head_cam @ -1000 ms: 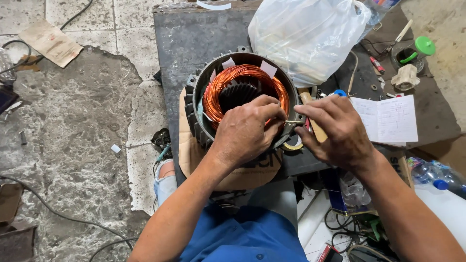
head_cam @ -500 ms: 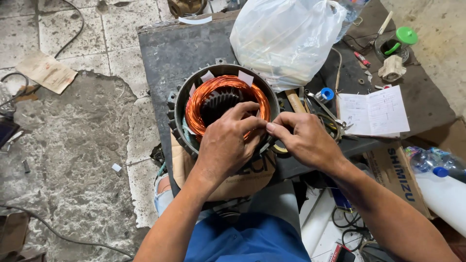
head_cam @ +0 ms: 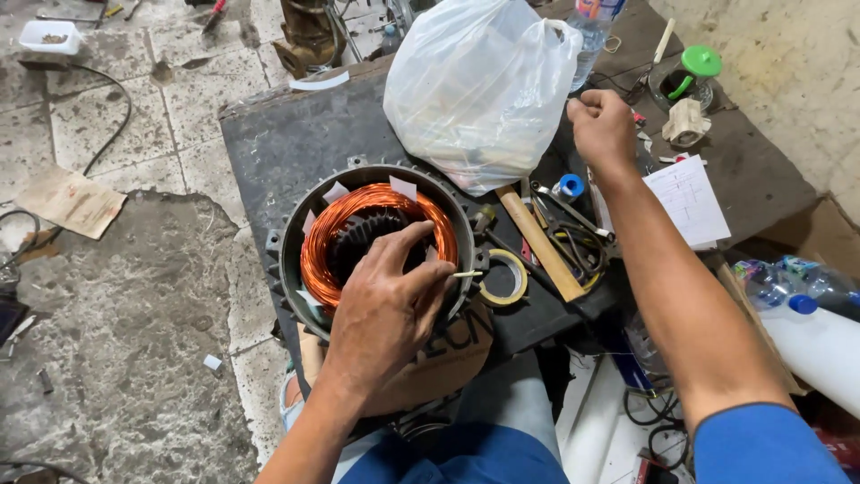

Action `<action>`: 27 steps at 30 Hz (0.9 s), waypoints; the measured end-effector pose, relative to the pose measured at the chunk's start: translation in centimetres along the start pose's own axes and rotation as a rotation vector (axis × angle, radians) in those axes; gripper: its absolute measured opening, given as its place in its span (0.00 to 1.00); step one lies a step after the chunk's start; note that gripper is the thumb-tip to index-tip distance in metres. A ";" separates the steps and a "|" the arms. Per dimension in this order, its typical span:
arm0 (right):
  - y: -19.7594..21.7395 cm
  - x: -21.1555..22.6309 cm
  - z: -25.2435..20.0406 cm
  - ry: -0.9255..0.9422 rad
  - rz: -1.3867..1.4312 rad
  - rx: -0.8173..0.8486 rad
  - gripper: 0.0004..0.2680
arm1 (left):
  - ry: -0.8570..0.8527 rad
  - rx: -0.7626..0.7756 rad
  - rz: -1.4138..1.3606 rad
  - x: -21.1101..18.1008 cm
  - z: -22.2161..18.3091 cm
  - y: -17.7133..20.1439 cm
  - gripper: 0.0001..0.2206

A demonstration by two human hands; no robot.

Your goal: Securing motor coils with adhesive tape and cable ties, then shaping the coils using a hammer and punch tool.

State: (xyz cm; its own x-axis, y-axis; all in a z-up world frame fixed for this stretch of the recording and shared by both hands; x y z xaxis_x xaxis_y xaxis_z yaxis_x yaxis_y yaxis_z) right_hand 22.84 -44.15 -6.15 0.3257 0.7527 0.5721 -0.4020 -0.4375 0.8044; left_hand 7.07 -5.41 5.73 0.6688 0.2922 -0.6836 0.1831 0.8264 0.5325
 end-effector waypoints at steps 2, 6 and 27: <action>-2.3 -2.9 3.4 -0.089 0.018 -0.046 0.19 | -0.009 -0.009 0.004 0.0 0.1 0.1 0.06; -6.9 -2.6 4.2 -0.234 0.414 0.081 0.34 | -0.027 -0.024 -0.062 -0.4 0.1 0.5 0.06; 7.8 12.5 -9.9 0.686 -0.407 -0.404 0.11 | -0.097 0.106 -0.015 -1.8 0.5 -0.5 0.05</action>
State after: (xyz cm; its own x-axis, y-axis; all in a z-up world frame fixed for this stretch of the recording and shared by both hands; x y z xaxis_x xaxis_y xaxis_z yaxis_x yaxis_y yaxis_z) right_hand 15.31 -33.30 5.64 -0.0224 0.9972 -0.0716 -0.6800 0.0373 0.7323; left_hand 6.11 -6.61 6.91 0.7309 0.2283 -0.6432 0.2650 0.7735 0.5757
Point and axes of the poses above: each hand's wrist, its own z-axis towards the middle knuckle, its own y-axis out of the back of the hand, x = y × z, the point moved 10 cm from there along z, towards the middle knuckle, and after that the axes turned 14 degrees about -z, right-handed, at the moved point
